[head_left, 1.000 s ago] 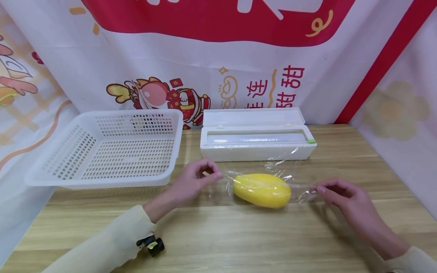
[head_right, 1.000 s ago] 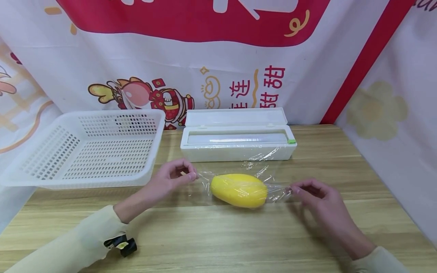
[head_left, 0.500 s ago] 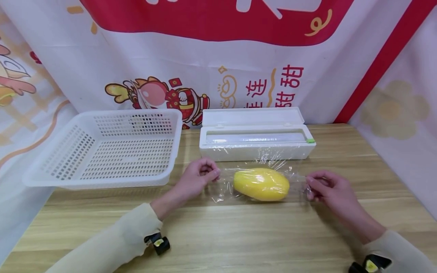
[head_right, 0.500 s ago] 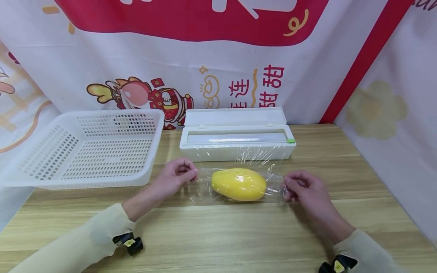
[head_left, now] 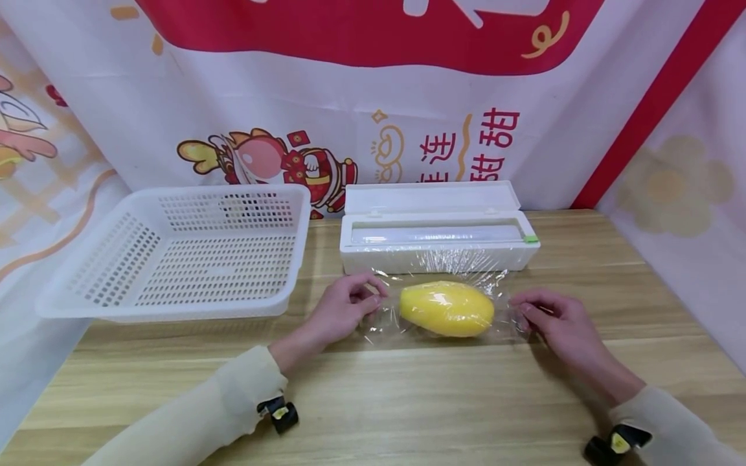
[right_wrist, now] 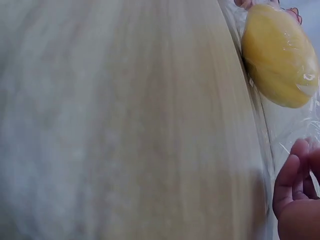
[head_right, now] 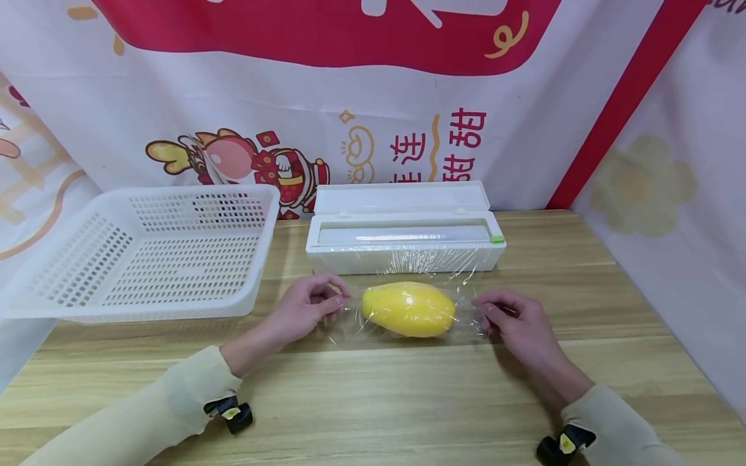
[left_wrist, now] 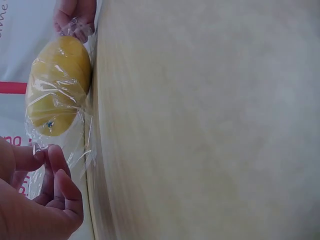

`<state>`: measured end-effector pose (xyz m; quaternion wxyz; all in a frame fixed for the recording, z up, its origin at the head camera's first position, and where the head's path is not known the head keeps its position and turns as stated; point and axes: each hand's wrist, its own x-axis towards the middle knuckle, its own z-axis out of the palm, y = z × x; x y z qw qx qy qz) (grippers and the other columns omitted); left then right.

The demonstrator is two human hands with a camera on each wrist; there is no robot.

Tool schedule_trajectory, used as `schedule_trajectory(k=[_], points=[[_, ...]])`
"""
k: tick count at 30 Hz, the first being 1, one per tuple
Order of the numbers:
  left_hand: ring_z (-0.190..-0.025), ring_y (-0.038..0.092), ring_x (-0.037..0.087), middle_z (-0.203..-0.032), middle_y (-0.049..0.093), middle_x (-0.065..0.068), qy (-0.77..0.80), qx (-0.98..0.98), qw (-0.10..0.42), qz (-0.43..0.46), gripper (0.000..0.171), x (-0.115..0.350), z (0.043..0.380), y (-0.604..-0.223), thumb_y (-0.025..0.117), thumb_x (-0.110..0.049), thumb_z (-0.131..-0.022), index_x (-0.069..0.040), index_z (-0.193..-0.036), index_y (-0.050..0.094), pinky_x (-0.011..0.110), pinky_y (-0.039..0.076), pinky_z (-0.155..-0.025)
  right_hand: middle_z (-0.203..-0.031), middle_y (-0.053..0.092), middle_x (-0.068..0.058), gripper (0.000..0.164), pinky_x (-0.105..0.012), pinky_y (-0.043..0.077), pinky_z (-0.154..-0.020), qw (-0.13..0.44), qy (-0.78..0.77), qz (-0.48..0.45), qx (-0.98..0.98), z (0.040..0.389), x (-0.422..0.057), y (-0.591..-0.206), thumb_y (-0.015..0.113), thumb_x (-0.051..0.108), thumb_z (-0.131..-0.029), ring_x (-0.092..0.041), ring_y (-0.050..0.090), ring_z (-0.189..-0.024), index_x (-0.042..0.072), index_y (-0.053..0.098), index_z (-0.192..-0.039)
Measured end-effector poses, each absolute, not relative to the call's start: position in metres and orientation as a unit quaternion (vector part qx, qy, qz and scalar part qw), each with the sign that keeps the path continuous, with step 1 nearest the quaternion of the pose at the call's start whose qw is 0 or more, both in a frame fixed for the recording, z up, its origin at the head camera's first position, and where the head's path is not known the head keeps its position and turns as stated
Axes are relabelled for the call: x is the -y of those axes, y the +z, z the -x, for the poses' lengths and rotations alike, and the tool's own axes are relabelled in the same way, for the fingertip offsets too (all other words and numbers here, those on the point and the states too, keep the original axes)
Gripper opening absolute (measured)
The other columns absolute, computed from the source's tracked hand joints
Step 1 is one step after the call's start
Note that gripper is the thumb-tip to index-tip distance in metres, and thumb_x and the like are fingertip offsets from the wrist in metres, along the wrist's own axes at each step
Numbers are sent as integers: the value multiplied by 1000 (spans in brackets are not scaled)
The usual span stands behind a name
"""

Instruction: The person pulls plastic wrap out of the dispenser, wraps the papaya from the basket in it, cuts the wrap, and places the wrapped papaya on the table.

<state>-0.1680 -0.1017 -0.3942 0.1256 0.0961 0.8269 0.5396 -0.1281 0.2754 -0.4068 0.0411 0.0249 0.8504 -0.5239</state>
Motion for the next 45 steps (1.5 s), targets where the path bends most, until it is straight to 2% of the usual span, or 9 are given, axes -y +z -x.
schedule_trajectory(k=[4, 7, 12, 15, 20, 26, 35, 43, 45], points=[[-78, 65, 19, -87, 72, 9, 523, -836, 125, -109, 16, 102, 168, -393, 68, -7, -101, -16, -109, 79, 28, 53, -67, -99, 73, 12, 37, -24, 56, -74, 71, -511, -31, -856, 128, -278, -404, 61, 26, -109, -4, 63, -88, 3, 68, -137], [-79, 66, 19, -91, 75, 6, 520, -838, 130, -107, 17, 103, 167, -391, 69, -9, -101, -17, -109, 81, 29, 55, -69, -113, 75, 11, 47, -22, 58, -81, 80, -505, -33, -859, 127, -279, -403, 70, 37, -103, -2, 67, -96, 7, 67, -140], [-87, 68, 15, -103, 78, -2, 510, -843, 128, -109, 17, 105, 166, -388, 79, -20, -95, -19, -112, 82, 30, 58, -78, -123, 76, -2, 52, -21, 60, -82, 77, -493, -29, -866, 128, -276, -403, 82, 34, -94, -1, 71, -98, 8, 69, -137], [-87, 69, 13, -101, 78, -2, 507, -845, 126, -115, 22, 106, 166, -388, 86, -21, -89, -17, -110, 82, 29, 58, -79, -126, 75, -9, 49, -22, 60, -80, 79, -481, -29, -873, 130, -273, -403, 84, 31, -93, -2, 71, -98, 8, 70, -133], [-83, 68, 11, -94, 79, 0, 495, -852, 120, -124, 21, 105, 167, -389, 88, -16, -86, -15, -106, 84, 25, 57, -75, -124, 76, -11, 42, -22, 58, -78, 75, -436, -30, -896, 132, -270, -402, 86, 31, -90, -9, 69, -100, 10, 75, -124], [-84, 68, 10, -96, 81, -5, 478, -863, 110, -122, 14, 104, 166, -389, 86, -16, -89, -20, -103, 85, 26, 56, -74, -121, 78, -9, 38, -21, 55, -76, 74, -403, -36, -912, 133, -268, -402, 86, 34, -91, -16, 67, -103, 12, 78, -121], [-83, 67, 10, -99, 81, -6, 444, -883, 95, -119, 13, 103, 165, -387, 85, -16, -89, -22, -101, 85, 30, 57, -76, -117, 80, -6, 24, -27, 51, -83, 64, -351, -21, -934, 134, -268, -402, 85, 33, -91, -24, 69, -111, 20, 83, -111], [-74, 64, 12, -92, 80, -4, 430, -888, 109, -126, 10, 101, 165, -386, 82, -9, -90, -17, -96, 84, 26, 55, -66, -106, 83, -5, 16, -27, 49, -74, 68, -304, 11, -950, 137, -266, -397, 84, 28, -92, -19, 66, -95, 18, 85, -105], [-73, 63, 13, -91, 79, -3, 427, -889, 112, -124, 10, 100, 166, -386, 82, -8, -90, -16, -95, 84, 25, 54, -64, -104, 83, -4, 14, -28, 49, -76, 71, -296, 13, -953, 138, -264, -396, 83, 26, -93, -19, 67, -96, 19, 85, -104]])
